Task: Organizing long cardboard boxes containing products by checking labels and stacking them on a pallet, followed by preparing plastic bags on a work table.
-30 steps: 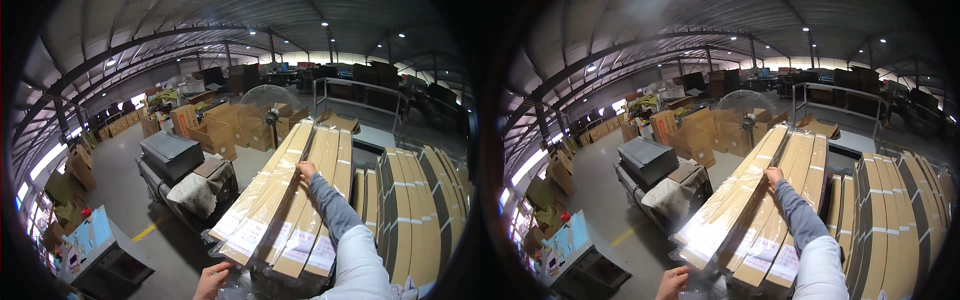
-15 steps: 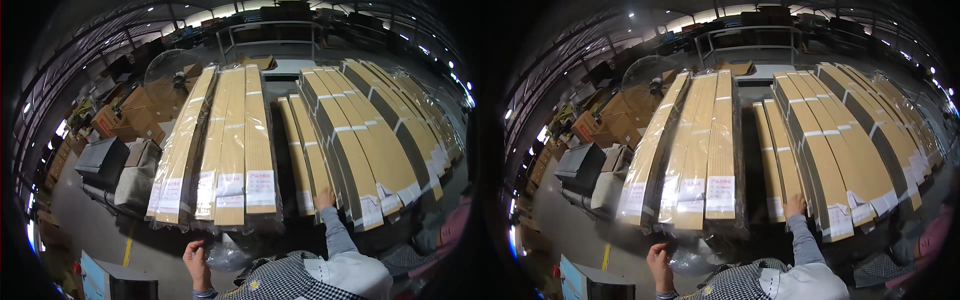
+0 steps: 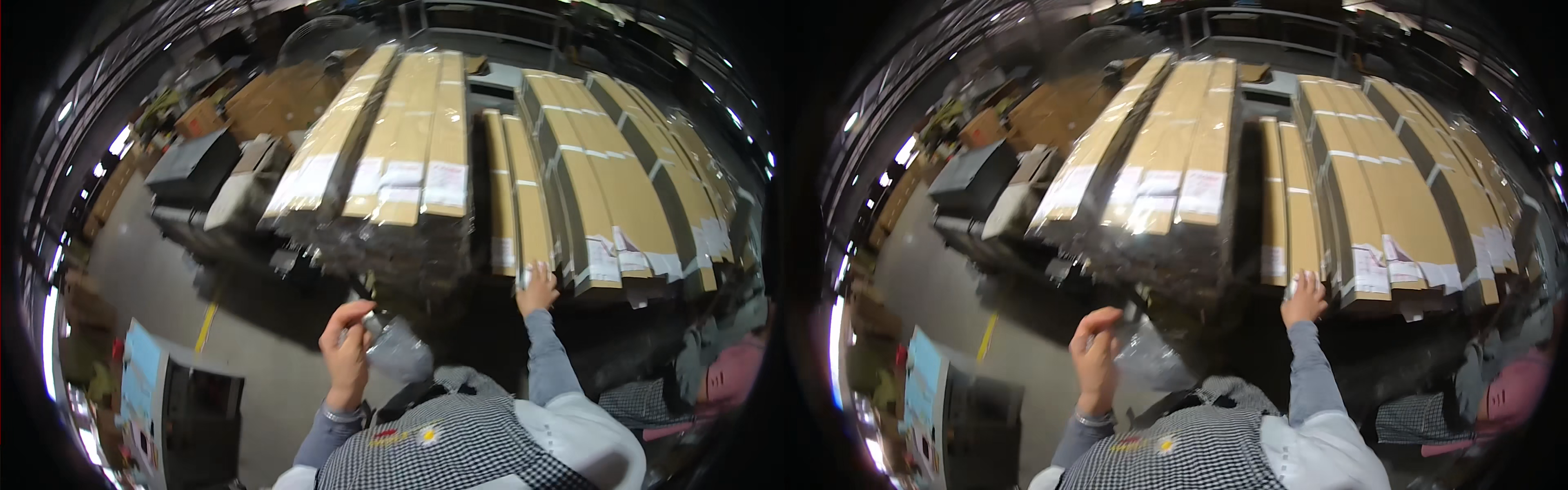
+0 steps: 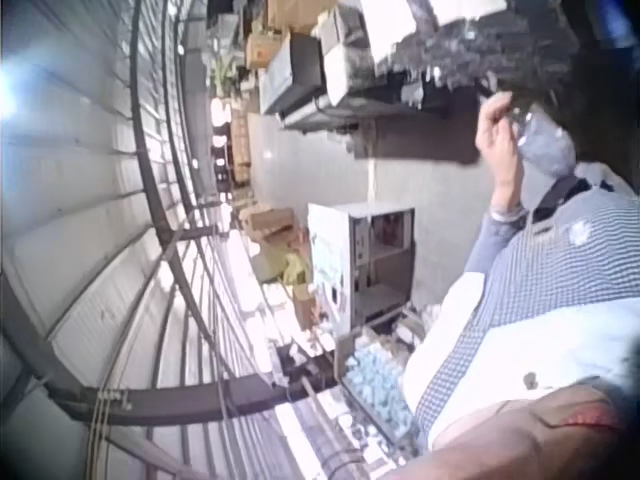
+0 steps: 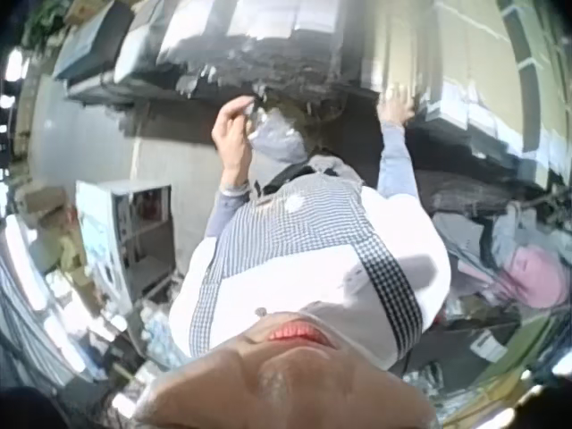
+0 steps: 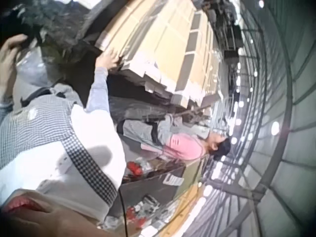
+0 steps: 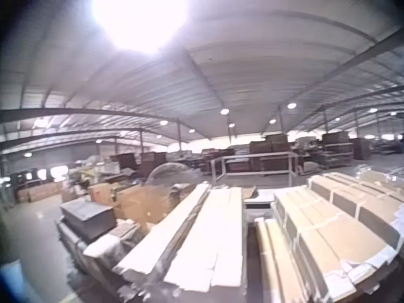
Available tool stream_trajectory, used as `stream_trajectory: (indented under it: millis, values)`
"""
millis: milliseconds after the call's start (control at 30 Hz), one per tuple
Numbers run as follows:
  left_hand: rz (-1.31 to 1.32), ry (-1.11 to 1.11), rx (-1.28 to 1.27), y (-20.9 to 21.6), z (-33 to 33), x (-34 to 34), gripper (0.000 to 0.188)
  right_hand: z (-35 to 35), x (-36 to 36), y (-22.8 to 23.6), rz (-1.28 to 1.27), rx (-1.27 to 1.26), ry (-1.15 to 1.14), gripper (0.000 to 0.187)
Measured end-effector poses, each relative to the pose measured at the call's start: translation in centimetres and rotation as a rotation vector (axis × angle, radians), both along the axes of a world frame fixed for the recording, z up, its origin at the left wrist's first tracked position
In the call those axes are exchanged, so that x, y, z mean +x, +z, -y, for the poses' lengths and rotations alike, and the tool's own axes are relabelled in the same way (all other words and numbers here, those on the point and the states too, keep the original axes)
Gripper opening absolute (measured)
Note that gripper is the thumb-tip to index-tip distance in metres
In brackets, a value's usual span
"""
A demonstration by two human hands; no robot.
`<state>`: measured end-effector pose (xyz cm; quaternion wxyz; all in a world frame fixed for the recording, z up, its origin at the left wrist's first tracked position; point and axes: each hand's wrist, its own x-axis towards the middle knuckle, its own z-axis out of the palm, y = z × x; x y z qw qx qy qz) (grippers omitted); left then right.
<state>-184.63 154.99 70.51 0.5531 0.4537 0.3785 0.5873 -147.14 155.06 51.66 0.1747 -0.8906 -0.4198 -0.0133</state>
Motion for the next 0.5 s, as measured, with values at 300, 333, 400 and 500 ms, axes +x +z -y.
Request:
stream_trajectory:
  millis: [300,333,400,500]
  values:
    - [0.178,-0.23,0.003,-0.6,0.7,5.4,0.024,9.9,-11.0,13.6,-1.147,0.478,0.735,0.043]
    - [0.202,-0.254,0.015,-0.5,0.9,6.3,0.023,10.2,-11.9,15.5,-1.065,0.467,0.86,0.038]
    - [0.207,-0.305,0.05,-0.6,1.6,8.5,0.022,10.8,-13.2,17.0,-0.889,0.45,0.871,0.033]
    - [0.144,-0.321,0.097,-0.3,2.3,10.5,0.02,11.0,-12.3,17.6,-0.787,0.7,0.748,0.012]
